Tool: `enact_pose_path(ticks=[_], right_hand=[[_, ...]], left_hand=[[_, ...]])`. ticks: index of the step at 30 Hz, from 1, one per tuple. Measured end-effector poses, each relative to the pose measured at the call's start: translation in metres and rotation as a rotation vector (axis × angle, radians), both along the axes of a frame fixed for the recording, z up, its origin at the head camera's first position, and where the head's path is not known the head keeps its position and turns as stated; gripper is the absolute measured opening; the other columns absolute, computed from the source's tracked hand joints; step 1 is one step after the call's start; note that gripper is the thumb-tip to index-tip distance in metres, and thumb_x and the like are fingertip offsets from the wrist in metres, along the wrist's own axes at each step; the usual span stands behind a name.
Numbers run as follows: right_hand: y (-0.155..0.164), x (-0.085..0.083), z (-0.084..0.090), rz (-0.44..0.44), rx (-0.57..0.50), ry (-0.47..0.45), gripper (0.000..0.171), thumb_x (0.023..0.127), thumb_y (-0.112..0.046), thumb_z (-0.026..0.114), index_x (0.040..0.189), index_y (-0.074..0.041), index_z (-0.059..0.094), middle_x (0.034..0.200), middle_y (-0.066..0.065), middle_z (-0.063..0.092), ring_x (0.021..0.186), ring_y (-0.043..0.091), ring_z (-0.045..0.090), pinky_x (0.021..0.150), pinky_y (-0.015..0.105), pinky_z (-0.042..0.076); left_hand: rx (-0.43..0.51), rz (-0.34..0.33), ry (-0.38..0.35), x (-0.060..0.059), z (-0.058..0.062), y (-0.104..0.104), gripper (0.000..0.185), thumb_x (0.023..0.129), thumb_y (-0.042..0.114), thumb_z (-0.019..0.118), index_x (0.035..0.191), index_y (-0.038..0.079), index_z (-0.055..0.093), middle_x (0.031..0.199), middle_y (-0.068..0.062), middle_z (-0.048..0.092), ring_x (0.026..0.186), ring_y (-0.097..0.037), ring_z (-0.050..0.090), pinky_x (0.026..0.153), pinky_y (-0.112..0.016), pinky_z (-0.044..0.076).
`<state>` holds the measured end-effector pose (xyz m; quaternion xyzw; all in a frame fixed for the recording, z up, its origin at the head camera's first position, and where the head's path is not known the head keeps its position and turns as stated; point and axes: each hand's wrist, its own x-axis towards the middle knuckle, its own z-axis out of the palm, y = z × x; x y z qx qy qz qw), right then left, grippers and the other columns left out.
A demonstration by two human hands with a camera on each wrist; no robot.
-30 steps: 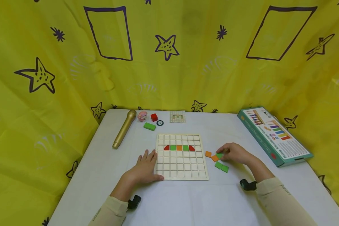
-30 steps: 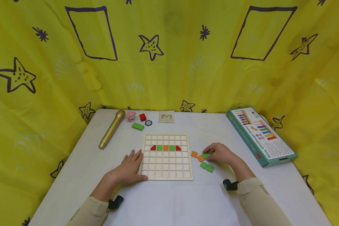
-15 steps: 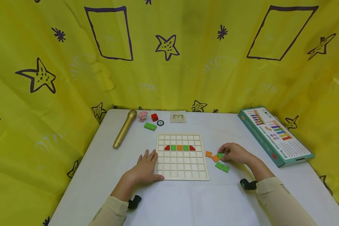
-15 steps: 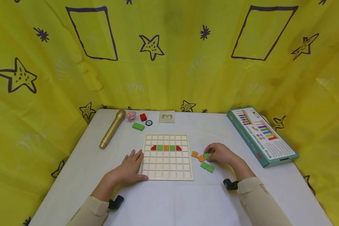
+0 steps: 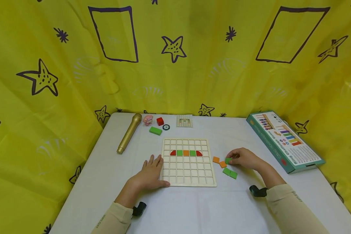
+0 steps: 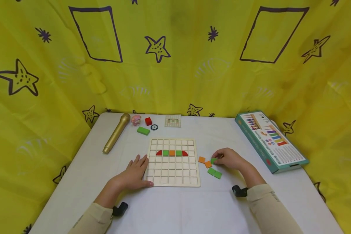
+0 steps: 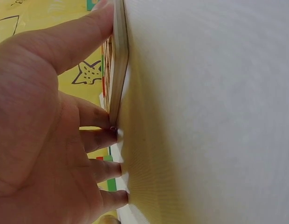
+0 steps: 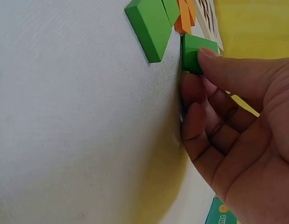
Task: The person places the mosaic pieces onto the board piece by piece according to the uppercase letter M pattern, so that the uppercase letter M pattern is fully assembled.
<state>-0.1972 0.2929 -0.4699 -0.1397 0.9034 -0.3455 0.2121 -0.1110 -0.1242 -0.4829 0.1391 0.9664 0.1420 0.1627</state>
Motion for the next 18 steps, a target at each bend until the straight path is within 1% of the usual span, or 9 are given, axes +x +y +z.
enact_pose_path(ticks=[4, 7, 13, 18], right_hand=[[-0.001, -0.001, 0.001, -0.029, 0.010, 0.007, 0.019, 0.093, -0.011, 0.071, 0.110, -0.002, 0.072, 0.100, 0.006, 0.068, 0.088, 0.023, 0.056, 0.077, 0.033, 0.050], [-0.003, -0.003, 0.002, -0.044, 0.019, 0.036, 0.019, 0.094, -0.010, 0.069, 0.111, -0.002, 0.072, 0.099, 0.007, 0.067, 0.087, 0.023, 0.055, 0.075, 0.033, 0.050], [-0.014, -0.010, 0.004, -0.069, 0.026, 0.091, 0.020, 0.095, -0.015, 0.069, 0.111, -0.004, 0.072, 0.100, 0.005, 0.068, 0.091, 0.023, 0.057, 0.081, 0.038, 0.049], [-0.028, -0.014, 0.008, -0.050, 0.003, 0.114, 0.021, 0.096, -0.016, 0.069, 0.111, -0.002, 0.071, 0.102, 0.007, 0.069, 0.093, 0.025, 0.058, 0.084, 0.040, 0.049]], left_hand=[[0.005, -0.001, -0.004, 0.000, 0.000, 0.000, 0.110, 0.081, 0.060, 0.075, 0.157, -0.002, 0.026, 0.165, -0.016, 0.019, 0.152, -0.042, 0.006, 0.119, -0.059, 0.013], [0.006, -0.001, -0.003, 0.000, 0.001, -0.001, 0.110, 0.081, 0.060, 0.075, 0.157, -0.002, 0.026, 0.165, -0.017, 0.019, 0.152, -0.042, 0.006, 0.119, -0.060, 0.012], [0.000, -0.001, -0.004, 0.001, 0.003, 0.000, 0.109, 0.082, 0.059, 0.075, 0.157, -0.002, 0.025, 0.166, -0.016, 0.019, 0.152, -0.042, 0.006, 0.119, -0.059, 0.012], [0.006, -0.009, -0.002, 0.002, 0.005, 0.001, 0.109, 0.082, 0.059, 0.075, 0.157, -0.002, 0.026, 0.165, -0.017, 0.020, 0.152, -0.043, 0.007, 0.119, -0.060, 0.013]])
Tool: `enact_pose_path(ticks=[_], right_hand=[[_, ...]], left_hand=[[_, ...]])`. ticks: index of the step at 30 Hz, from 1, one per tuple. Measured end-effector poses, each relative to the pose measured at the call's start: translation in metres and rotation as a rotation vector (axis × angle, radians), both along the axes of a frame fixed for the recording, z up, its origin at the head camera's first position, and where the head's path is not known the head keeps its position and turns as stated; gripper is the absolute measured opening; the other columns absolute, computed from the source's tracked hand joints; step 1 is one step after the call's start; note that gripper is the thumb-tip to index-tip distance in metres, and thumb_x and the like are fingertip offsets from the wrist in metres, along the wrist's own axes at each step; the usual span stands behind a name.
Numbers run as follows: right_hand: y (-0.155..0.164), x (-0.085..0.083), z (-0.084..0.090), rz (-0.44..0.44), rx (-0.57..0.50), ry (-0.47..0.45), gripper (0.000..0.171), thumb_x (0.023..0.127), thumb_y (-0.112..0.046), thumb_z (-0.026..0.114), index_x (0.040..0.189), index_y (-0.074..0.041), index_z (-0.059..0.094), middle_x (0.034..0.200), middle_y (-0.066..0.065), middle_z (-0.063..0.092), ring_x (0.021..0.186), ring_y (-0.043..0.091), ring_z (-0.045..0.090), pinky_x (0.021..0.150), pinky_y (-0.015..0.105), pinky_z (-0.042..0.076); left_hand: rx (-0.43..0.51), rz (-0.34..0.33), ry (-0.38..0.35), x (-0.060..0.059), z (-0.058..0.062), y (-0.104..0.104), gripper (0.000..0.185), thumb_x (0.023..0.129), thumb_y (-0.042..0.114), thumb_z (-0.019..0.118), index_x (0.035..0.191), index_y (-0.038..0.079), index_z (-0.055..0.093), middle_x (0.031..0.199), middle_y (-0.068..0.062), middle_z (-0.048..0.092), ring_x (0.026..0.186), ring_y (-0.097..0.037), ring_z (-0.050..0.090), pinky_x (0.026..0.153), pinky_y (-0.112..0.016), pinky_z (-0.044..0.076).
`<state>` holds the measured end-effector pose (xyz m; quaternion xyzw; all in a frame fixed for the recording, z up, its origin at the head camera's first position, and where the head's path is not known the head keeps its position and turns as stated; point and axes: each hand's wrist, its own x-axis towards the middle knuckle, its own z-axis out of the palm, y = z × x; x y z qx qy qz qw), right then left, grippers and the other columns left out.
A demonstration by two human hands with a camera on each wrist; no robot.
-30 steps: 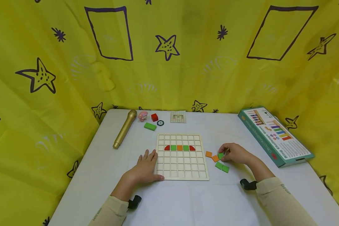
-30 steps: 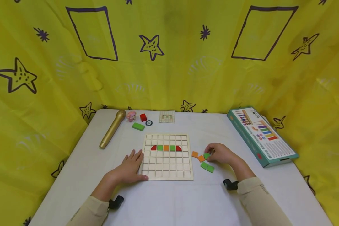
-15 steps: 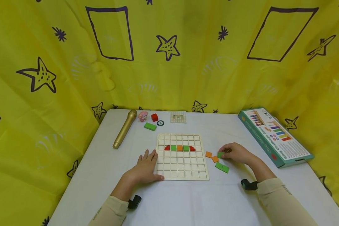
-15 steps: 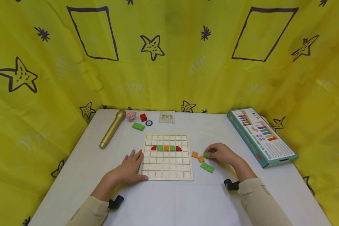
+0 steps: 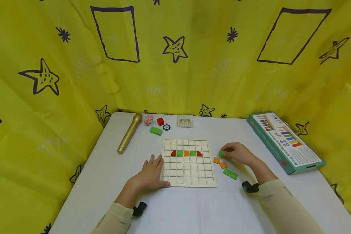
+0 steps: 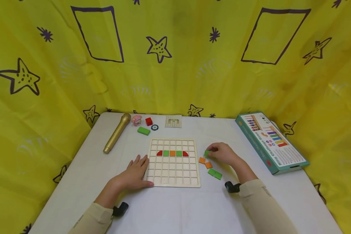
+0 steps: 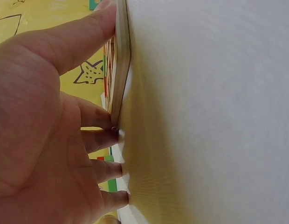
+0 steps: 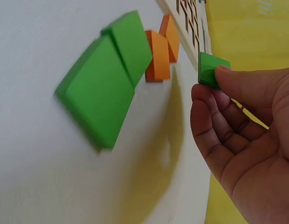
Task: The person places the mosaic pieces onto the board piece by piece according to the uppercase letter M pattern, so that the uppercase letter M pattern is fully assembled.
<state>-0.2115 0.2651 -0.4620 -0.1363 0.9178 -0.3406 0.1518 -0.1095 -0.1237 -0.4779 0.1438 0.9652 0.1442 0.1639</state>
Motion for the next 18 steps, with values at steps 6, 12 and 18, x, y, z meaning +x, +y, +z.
enact_pose_path(ticks=[6, 12, 18], right_hand=[[-0.019, -0.005, 0.001, 0.024, -0.027, 0.014, 0.021, 0.096, -0.015, 0.069, 0.111, -0.002, 0.071, 0.102, 0.008, 0.069, 0.093, 0.025, 0.059, 0.084, 0.038, 0.050], [-0.037, -0.008, 0.002, 0.039, -0.042, 0.009, 0.021, 0.095, -0.012, 0.069, 0.114, -0.005, 0.072, 0.106, 0.009, 0.068, 0.096, 0.026, 0.058, 0.089, 0.043, 0.050], [-0.058, -0.010, 0.004, 0.041, -0.040, -0.023, 0.021, 0.094, -0.013, 0.070, 0.115, -0.008, 0.073, 0.106, 0.008, 0.066, 0.096, 0.027, 0.057, 0.084, 0.039, 0.051]], left_hand=[[0.006, -0.004, 0.002, 0.000, 0.001, -0.001, 0.110, 0.081, 0.060, 0.075, 0.157, -0.003, 0.026, 0.165, -0.017, 0.020, 0.152, -0.043, 0.008, 0.119, -0.061, 0.014], [0.012, 0.004, -0.003, 0.001, 0.001, -0.001, 0.110, 0.081, 0.059, 0.076, 0.157, -0.003, 0.026, 0.165, -0.018, 0.020, 0.152, -0.043, 0.007, 0.119, -0.060, 0.013], [0.008, 0.008, -0.005, 0.001, 0.000, -0.001, 0.110, 0.082, 0.060, 0.075, 0.158, -0.002, 0.025, 0.165, -0.016, 0.019, 0.152, -0.042, 0.006, 0.119, -0.059, 0.012]])
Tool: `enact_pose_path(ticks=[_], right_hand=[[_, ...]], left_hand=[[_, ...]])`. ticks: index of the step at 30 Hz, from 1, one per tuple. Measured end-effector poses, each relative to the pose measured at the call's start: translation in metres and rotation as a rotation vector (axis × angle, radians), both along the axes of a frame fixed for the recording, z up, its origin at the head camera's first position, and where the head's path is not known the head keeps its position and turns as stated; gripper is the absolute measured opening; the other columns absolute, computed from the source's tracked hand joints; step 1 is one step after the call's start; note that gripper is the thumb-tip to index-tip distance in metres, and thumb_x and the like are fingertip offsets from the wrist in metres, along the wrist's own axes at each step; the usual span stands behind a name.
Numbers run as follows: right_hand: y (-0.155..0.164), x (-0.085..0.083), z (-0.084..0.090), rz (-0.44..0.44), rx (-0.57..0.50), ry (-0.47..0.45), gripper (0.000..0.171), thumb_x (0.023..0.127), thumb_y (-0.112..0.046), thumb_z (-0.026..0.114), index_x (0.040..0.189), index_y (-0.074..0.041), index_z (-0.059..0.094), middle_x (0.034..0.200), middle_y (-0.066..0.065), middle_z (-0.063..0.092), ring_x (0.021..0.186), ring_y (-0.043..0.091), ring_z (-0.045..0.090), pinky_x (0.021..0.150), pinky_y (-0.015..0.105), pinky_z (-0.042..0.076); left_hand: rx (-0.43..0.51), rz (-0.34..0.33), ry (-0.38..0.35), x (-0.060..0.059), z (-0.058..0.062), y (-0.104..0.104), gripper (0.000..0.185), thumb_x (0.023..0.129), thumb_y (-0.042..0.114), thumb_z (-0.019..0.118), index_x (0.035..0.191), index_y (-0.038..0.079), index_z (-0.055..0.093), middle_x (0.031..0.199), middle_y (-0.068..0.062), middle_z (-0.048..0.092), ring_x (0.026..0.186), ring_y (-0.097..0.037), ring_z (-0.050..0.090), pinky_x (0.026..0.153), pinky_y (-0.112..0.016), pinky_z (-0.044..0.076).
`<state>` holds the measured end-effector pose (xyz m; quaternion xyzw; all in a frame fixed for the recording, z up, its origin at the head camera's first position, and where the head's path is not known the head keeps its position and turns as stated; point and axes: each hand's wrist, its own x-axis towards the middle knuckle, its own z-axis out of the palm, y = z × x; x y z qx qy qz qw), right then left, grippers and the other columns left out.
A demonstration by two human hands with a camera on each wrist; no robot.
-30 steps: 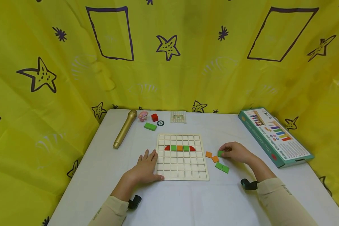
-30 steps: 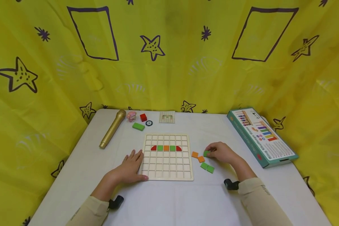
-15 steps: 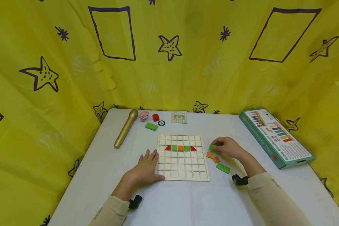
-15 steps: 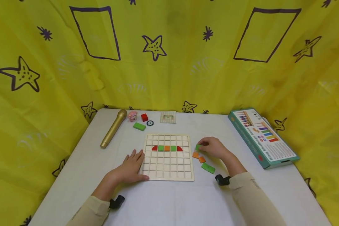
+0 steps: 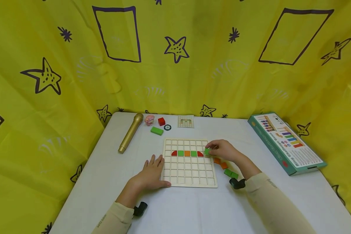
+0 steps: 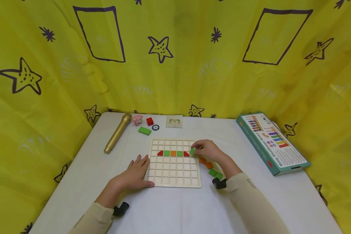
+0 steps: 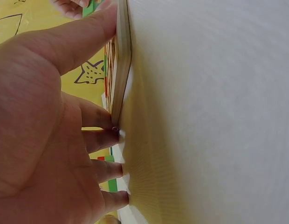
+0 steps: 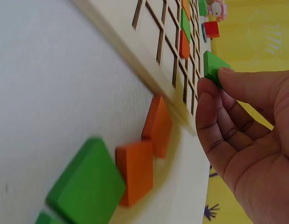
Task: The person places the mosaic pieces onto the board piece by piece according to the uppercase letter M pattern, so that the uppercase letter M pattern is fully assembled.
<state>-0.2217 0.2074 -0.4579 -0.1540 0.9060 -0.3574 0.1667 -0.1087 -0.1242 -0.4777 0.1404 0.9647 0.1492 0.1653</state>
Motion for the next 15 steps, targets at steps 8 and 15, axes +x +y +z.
enact_pose_path(ticks=[8, 15], right_hand=[[-0.021, 0.000, 0.000, 0.016, -0.015, -0.018, 0.021, 0.094, -0.011, 0.071, 0.114, -0.009, 0.073, 0.104, 0.005, 0.065, 0.093, 0.025, 0.057, 0.078, 0.034, 0.052], [-0.032, 0.001, 0.002, 0.040, -0.043, -0.018, 0.019, 0.094, -0.011, 0.071, 0.112, -0.010, 0.074, 0.103, 0.005, 0.066, 0.090, 0.022, 0.059, 0.080, 0.036, 0.052]], left_hand=[[0.001, -0.003, 0.006, -0.001, 0.000, 0.000, 0.111, 0.081, 0.061, 0.075, 0.157, -0.003, 0.025, 0.165, -0.017, 0.020, 0.152, -0.043, 0.007, 0.119, -0.061, 0.013], [0.013, -0.001, 0.012, -0.001, 0.000, -0.001, 0.111, 0.080, 0.061, 0.076, 0.156, -0.004, 0.027, 0.165, -0.018, 0.021, 0.151, -0.044, 0.008, 0.118, -0.062, 0.014]])
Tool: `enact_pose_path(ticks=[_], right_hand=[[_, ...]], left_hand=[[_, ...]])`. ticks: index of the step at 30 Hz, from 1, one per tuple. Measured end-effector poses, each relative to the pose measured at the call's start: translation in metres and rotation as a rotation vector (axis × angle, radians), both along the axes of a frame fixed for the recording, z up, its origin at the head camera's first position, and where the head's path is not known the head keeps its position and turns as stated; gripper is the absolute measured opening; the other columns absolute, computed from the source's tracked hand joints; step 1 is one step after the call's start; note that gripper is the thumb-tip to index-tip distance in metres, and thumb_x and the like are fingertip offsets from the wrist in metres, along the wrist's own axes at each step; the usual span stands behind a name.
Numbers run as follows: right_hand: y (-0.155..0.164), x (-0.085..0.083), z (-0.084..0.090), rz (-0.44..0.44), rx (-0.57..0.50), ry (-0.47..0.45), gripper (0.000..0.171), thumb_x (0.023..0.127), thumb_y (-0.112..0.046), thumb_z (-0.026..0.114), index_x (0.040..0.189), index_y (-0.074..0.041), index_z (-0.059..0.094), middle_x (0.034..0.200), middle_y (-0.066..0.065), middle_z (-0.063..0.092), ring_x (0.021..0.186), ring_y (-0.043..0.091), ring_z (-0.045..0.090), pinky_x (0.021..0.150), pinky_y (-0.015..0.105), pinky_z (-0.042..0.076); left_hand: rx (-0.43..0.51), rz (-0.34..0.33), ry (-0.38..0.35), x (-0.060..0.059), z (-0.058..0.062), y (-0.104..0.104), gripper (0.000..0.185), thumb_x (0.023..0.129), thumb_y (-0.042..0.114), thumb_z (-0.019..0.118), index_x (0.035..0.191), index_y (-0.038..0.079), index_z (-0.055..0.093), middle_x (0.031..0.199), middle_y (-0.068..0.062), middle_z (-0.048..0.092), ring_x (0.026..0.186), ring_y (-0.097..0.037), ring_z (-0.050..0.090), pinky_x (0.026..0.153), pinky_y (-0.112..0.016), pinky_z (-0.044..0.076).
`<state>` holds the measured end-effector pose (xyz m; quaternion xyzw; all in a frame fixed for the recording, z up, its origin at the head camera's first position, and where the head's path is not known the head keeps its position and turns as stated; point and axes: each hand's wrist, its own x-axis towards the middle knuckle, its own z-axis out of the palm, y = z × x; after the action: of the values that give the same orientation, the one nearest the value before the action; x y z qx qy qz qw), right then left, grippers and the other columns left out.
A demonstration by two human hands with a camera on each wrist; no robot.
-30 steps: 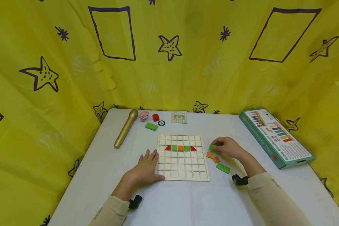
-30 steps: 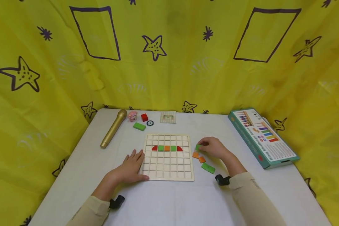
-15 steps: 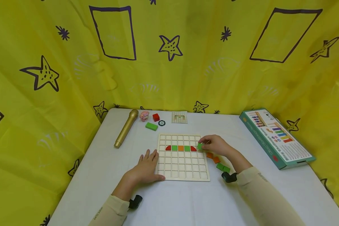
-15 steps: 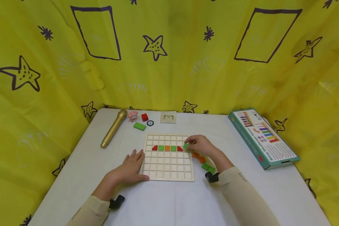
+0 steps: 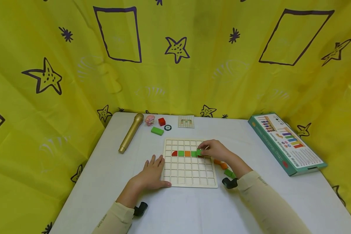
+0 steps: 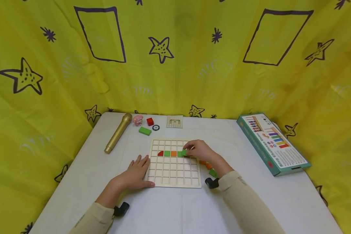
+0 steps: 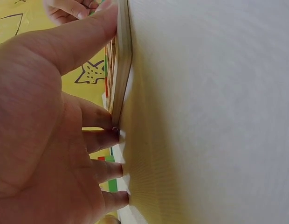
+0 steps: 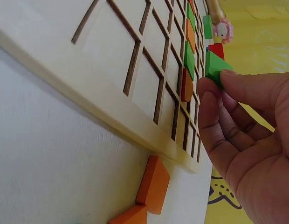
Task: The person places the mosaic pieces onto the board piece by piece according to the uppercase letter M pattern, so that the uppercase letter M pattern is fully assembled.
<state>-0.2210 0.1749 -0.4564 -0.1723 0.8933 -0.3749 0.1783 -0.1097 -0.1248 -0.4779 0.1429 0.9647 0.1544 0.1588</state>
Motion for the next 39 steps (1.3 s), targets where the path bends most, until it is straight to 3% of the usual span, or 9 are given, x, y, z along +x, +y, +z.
enact_pose_path(ticks=[31, 39], right_hand=[[-0.044, -0.002, -0.008, 0.104, -0.004, 0.034, 0.013, 0.095, -0.011, 0.069, 0.107, -0.011, 0.075, 0.101, -0.002, 0.071, 0.087, 0.016, 0.060, 0.078, 0.033, 0.051], [-0.055, 0.001, -0.010, 0.129, -0.101, -0.019, 0.011, 0.095, -0.004, 0.068, 0.104, -0.004, 0.074, 0.096, 0.003, 0.070, 0.080, 0.013, 0.067, 0.072, 0.029, 0.057]], left_hand=[[-0.016, -0.014, -0.009, 0.000, 0.001, 0.000, 0.110, 0.082, 0.061, 0.074, 0.157, -0.003, 0.027, 0.165, -0.017, 0.021, 0.152, -0.043, 0.008, 0.119, -0.060, 0.014], [-0.013, -0.030, 0.001, 0.000, 0.000, -0.002, 0.110, 0.082, 0.062, 0.073, 0.156, -0.004, 0.027, 0.164, -0.018, 0.021, 0.151, -0.045, 0.009, 0.118, -0.061, 0.015]])
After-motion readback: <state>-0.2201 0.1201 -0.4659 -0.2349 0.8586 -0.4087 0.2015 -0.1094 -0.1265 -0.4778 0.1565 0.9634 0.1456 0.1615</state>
